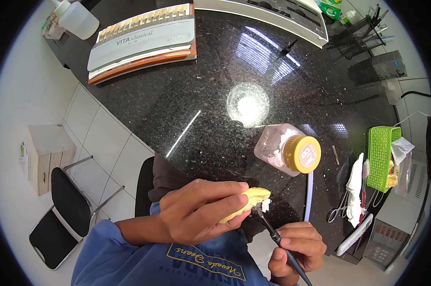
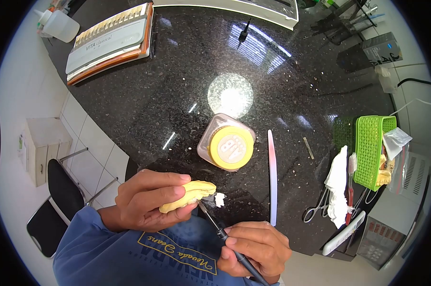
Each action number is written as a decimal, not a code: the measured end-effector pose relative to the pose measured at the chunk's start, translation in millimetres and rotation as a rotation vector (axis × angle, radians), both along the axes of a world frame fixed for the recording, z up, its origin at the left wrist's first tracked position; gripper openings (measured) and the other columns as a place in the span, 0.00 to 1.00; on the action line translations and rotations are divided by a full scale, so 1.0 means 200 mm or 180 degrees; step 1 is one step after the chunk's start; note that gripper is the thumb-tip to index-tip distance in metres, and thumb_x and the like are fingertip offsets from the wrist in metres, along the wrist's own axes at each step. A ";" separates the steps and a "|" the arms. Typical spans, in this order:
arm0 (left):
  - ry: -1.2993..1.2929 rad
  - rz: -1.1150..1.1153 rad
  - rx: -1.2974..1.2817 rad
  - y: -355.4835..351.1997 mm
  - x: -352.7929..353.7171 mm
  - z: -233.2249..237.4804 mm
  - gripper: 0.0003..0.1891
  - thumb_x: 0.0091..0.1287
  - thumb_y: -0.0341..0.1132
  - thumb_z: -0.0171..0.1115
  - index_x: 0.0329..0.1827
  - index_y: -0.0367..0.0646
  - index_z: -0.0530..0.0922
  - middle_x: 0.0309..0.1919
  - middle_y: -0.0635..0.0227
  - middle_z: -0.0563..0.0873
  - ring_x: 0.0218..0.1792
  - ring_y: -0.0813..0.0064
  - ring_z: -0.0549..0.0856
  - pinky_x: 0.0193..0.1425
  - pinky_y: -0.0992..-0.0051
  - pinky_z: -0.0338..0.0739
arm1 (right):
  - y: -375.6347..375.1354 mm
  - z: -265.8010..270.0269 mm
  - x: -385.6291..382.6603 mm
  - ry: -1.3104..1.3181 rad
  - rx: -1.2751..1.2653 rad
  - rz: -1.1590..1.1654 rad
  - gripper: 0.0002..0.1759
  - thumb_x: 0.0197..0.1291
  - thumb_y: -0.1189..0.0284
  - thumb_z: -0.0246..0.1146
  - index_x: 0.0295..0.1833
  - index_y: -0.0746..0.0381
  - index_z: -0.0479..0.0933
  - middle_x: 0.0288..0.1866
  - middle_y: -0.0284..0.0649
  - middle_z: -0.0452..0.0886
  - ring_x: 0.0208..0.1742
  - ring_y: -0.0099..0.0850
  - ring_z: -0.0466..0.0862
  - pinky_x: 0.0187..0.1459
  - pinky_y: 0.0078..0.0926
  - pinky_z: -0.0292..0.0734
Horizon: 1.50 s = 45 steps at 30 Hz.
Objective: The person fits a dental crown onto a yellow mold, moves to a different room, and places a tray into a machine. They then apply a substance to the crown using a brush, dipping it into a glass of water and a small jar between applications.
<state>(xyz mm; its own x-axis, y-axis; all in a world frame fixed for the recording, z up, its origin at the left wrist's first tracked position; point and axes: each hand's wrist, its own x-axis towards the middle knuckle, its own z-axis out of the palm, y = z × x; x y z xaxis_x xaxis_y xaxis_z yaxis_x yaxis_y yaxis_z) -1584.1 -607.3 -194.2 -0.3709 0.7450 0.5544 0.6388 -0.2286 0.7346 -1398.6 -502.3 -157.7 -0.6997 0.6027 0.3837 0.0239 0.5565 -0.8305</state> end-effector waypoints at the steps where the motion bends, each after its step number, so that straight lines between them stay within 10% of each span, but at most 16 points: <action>1: -0.0007 -0.0004 -0.0001 0.00 0.00 0.00 0.24 0.52 0.27 0.79 0.51 0.38 0.77 0.45 0.51 0.86 0.37 0.68 0.90 0.34 0.78 0.86 | 0.00 0.00 0.00 0.0002 -0.0001 0.0001 0.13 0.56 0.69 0.71 0.37 0.65 0.74 0.27 0.44 0.81 0.25 0.33 0.83 0.29 0.25 0.78; 45: 0.0031 -0.0047 -0.0066 -0.01 -0.01 0.00 0.24 0.53 0.28 0.79 0.52 0.38 0.77 0.46 0.51 0.86 0.38 0.68 0.89 0.33 0.79 0.85 | 0.01 0.01 -0.01 -0.0101 -0.0046 0.0102 0.13 0.56 0.69 0.71 0.38 0.64 0.74 0.28 0.44 0.81 0.25 0.33 0.83 0.30 0.25 0.78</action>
<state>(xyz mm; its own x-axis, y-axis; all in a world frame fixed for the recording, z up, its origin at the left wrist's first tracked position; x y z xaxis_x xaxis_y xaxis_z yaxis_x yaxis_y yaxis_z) -1585.7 -608.5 -193.5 -0.3544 0.7617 0.5424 0.6425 -0.2230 0.7331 -1399.9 -500.3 -154.9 -0.7303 0.5850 0.3526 0.0326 0.5455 -0.8375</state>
